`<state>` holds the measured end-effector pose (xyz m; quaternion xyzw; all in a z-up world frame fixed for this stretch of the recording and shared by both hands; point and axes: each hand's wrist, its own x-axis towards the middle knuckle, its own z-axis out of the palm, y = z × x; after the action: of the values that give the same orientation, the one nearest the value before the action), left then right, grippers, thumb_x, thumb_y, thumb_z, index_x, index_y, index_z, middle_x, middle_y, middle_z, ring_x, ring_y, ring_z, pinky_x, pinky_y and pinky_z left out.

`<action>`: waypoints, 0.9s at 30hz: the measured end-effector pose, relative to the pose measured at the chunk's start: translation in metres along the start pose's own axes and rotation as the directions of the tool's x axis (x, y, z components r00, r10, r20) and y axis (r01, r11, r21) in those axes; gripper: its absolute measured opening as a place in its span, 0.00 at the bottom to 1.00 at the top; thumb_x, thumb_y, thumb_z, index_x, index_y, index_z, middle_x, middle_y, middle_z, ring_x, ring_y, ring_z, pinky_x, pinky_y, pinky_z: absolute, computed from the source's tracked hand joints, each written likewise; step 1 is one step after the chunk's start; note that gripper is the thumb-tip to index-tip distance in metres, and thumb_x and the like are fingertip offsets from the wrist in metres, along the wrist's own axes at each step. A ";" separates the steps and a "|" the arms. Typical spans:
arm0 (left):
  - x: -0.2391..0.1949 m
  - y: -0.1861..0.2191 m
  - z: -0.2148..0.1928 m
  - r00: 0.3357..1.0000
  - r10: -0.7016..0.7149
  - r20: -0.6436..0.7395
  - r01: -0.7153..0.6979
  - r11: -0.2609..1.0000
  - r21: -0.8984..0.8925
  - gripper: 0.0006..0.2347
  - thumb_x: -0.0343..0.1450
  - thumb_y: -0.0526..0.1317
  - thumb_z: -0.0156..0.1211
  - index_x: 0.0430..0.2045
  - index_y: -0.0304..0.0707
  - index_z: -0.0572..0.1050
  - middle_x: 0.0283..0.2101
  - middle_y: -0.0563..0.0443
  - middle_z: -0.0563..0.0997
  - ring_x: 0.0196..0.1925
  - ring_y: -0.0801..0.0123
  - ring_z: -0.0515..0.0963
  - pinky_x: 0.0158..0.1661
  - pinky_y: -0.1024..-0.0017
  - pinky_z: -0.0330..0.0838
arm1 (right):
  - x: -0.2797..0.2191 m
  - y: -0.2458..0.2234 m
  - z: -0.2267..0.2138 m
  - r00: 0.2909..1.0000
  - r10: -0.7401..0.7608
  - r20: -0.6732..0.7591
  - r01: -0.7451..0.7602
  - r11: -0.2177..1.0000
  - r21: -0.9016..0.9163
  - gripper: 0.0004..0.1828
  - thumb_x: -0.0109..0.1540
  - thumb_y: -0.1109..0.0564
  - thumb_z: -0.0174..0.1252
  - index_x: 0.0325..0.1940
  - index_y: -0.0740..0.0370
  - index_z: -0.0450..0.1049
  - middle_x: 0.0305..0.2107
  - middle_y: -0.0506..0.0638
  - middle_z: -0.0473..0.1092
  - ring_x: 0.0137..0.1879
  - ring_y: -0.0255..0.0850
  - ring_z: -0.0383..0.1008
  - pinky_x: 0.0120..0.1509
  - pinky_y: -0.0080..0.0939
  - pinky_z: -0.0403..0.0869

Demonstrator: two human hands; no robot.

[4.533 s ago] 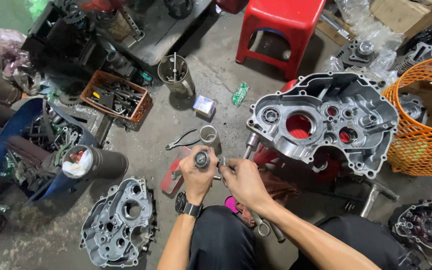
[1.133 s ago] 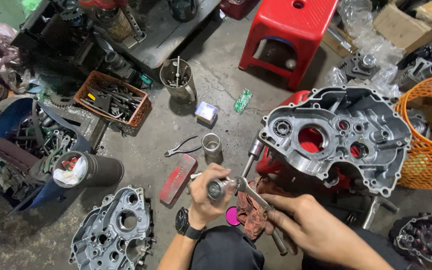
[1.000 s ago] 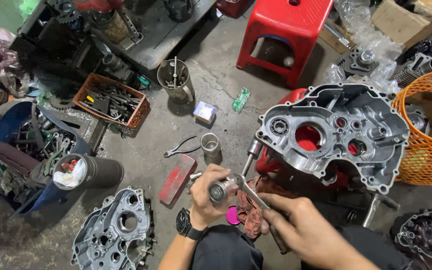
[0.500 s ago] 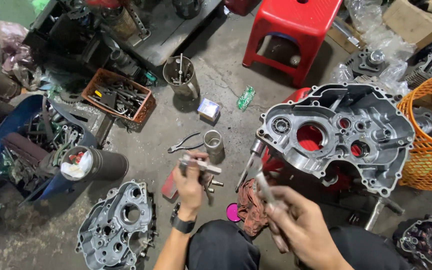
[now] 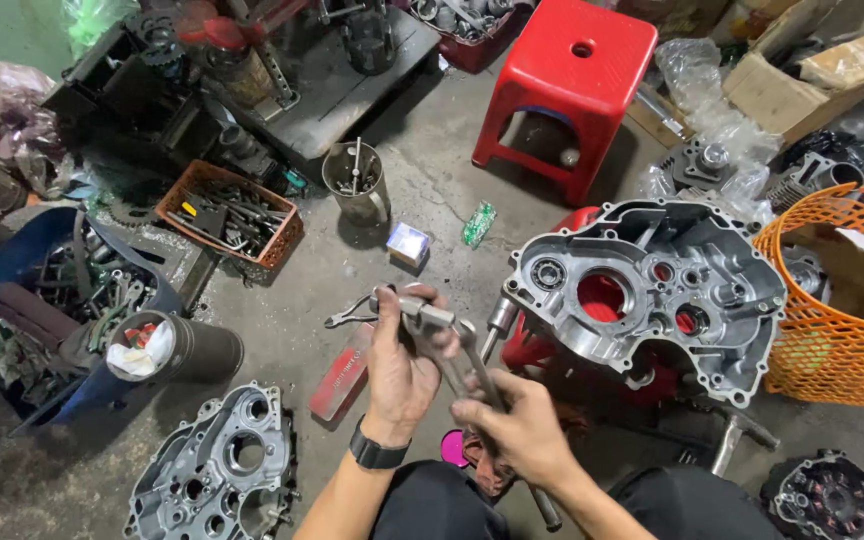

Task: The person sits on the workshop floor with a motorcycle engine crankcase on their lap. They use a wrench on the casing, then fit a metal bearing driver into the bearing bore and strike it with a hammer to drive out a bearing, then handle the removed bearing and small fasteners.

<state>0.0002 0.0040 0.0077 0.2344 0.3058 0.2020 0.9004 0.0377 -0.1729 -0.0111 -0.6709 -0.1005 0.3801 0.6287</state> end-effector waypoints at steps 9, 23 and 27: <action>0.042 0.010 -0.087 0.857 0.479 0.189 -0.507 0.851 0.141 0.14 0.79 0.39 0.62 0.55 0.27 0.78 0.39 0.48 0.80 0.37 0.71 0.78 0.35 0.74 0.69 | -0.037 -0.002 -0.059 1.000 0.012 -0.002 -0.012 0.985 -0.171 0.13 0.54 0.60 0.70 0.41 0.68 0.80 0.30 0.48 0.76 0.36 0.33 0.73 0.43 0.36 0.74; -0.003 -0.020 -0.035 0.918 0.179 0.353 -0.259 0.946 0.196 0.11 0.73 0.32 0.59 0.47 0.26 0.69 0.39 0.38 0.83 0.37 0.64 0.84 0.41 0.61 0.82 | -0.008 -0.050 -0.020 0.710 -0.589 -0.386 0.629 0.777 -0.027 0.06 0.70 0.60 0.56 0.44 0.66 0.74 0.27 0.57 0.74 0.22 0.34 0.69 0.24 0.31 0.65; 0.006 -0.032 -0.032 0.920 0.238 0.311 -0.337 0.886 0.318 0.11 0.73 0.32 0.58 0.47 0.26 0.69 0.38 0.41 0.82 0.34 0.67 0.83 0.38 0.65 0.82 | -0.013 -0.053 0.003 0.630 -0.708 -0.320 0.711 0.691 -0.129 0.05 0.69 0.60 0.58 0.44 0.65 0.74 0.32 0.55 0.73 0.26 0.34 0.72 0.27 0.31 0.70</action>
<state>-0.0091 -0.0091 -0.0346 0.4657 0.1772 0.2409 0.8329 0.0455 -0.1684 0.0432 -0.6296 -0.2422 -0.0210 0.7379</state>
